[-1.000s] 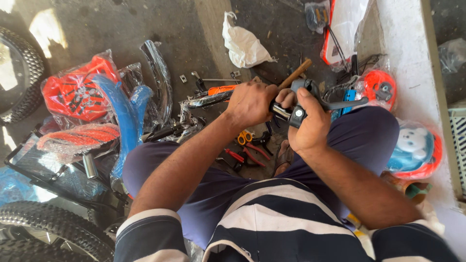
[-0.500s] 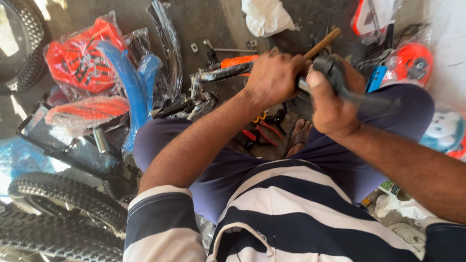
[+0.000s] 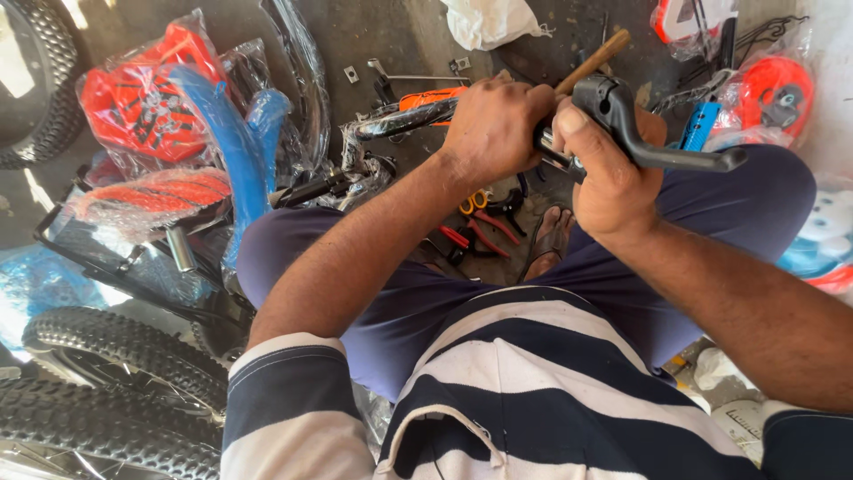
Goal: The person sits on the floor and assembles a bicycle handlebar stem. They use scissors to cut a plastic wrap, apply lubricant from a bottle, and insert a metal tube into the stem. They then use a screwdriver and a red pipe wrench to tighten the components together.
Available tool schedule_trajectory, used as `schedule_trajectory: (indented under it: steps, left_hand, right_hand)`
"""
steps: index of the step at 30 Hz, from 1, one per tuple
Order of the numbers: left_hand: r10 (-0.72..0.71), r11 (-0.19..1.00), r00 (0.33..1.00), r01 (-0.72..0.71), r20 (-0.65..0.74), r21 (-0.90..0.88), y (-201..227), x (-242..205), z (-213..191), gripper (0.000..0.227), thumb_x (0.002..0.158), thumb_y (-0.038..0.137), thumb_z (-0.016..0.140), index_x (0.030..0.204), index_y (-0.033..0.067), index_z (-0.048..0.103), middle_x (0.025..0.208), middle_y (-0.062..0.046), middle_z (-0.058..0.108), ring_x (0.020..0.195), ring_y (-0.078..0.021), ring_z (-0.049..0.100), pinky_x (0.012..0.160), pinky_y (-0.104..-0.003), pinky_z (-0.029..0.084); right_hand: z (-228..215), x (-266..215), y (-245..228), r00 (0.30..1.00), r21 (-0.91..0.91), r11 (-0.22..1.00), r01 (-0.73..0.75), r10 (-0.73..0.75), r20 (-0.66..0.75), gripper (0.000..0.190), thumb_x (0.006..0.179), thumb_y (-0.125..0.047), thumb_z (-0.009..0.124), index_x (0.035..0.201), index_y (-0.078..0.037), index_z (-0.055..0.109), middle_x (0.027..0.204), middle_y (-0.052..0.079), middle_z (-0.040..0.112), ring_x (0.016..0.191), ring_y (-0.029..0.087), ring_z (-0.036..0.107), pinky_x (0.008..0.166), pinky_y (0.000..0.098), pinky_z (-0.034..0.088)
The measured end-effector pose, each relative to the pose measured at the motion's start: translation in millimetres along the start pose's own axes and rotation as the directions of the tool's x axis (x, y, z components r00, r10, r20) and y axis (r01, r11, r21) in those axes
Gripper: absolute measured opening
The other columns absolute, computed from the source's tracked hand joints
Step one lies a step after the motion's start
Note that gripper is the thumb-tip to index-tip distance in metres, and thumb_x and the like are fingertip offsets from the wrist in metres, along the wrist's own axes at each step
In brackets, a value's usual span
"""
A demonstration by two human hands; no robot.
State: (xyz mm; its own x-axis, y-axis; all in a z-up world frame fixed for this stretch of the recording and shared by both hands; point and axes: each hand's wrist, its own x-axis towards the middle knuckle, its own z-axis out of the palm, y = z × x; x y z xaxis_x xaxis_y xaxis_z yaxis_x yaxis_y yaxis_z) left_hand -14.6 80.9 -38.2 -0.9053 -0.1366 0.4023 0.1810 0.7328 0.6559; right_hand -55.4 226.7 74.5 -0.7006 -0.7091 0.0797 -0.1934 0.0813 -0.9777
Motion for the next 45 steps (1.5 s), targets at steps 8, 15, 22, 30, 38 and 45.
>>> schedule_trajectory:
  steps: [8,15,22,30,38,45]
  left_hand:
    - [-0.004,1.0,0.998,0.005,0.065,-0.01,-1.0,5.0,0.8,0.036,0.066,0.02,0.082,0.093,0.0101,0.061,0.08,-0.01,0.066,0.079,-0.0367,0.067,0.069,-0.049,0.051]
    - [0.082,0.996,0.993,-0.085,-0.08,-0.036,23.9,-15.9,-30.4,0.051,0.084,0.018,0.081,0.124,0.0035,0.053,0.116,-0.017,0.057,0.117,-0.0392,0.054,0.108,-0.054,0.042]
    - [-0.045,0.998,0.977,0.034,-0.209,-0.057,59.7,-47.3,-57.4,0.052,0.082,0.008,0.076,0.129,0.005,0.055,0.135,-0.015,0.058,0.135,-0.0376,0.052,0.124,-0.055,0.036]
    - [-0.257,0.953,0.943,0.21,-0.213,-0.218,77.3,-53.9,-95.6,0.068,0.073,0.031,0.092,0.126,0.0019,0.06,0.1,-0.012,0.066,0.079,-0.023,0.065,0.071,-0.034,0.054]
    - [-0.234,0.965,0.905,0.173,-0.355,-0.194,38.5,-51.8,-103.0,0.04,0.095,0.009,0.074,0.133,0.0073,0.062,0.114,-0.01,0.075,0.101,-0.0209,0.077,0.089,-0.032,0.062]
    - [-0.361,0.921,0.796,0.224,-0.485,-0.318,27.3,-42.9,-122.3,0.023,0.097,0.015,0.072,0.117,0.0037,0.068,0.107,-0.011,0.076,0.089,-0.0155,0.077,0.08,-0.029,0.059]
  right_hand:
    - [-8.2,-3.3,24.6,0.995,0.113,0.993,-0.033,0.044,-0.094,0.024,0.108,-0.02,0.062,0.094,-0.001,0.063,0.079,0.002,0.061,0.07,0.011,0.056,0.066,0.0276,0.046]
    - [-7.6,8.5,19.7,0.987,0.101,0.991,-0.093,0.105,-0.12,0.028,0.111,-0.03,0.073,0.104,-0.007,0.06,0.086,-0.002,0.051,0.079,0.009,0.045,0.073,0.0264,0.039]
    - [14.4,11.2,19.1,0.98,0.17,0.982,-0.08,0.109,-0.169,0.04,0.112,-0.048,0.055,0.111,-0.009,0.062,0.099,0.002,0.062,0.091,0.015,0.056,0.085,0.0306,0.047]
    - [38.2,11.0,31.7,0.923,0.631,0.693,-0.349,0.37,0.105,0.059,0.099,-0.064,0.052,0.117,-0.009,0.065,0.099,0.004,0.068,0.088,0.015,0.065,0.072,0.0317,0.054]
    - [55.1,21.4,41.7,0.964,0.267,0.945,-0.189,0.128,0.231,0.081,0.097,-0.061,0.065,0.154,-0.008,0.041,0.132,0.012,0.052,0.125,0.021,0.052,0.104,0.0382,0.044]
    - [86.1,-41.7,229.8,0.802,-0.535,0.844,-0.033,0.342,0.49,0.029,0.096,-0.023,0.058,0.122,-0.011,0.064,0.107,0.015,0.071,0.104,0.035,0.069,0.091,0.0449,0.054]
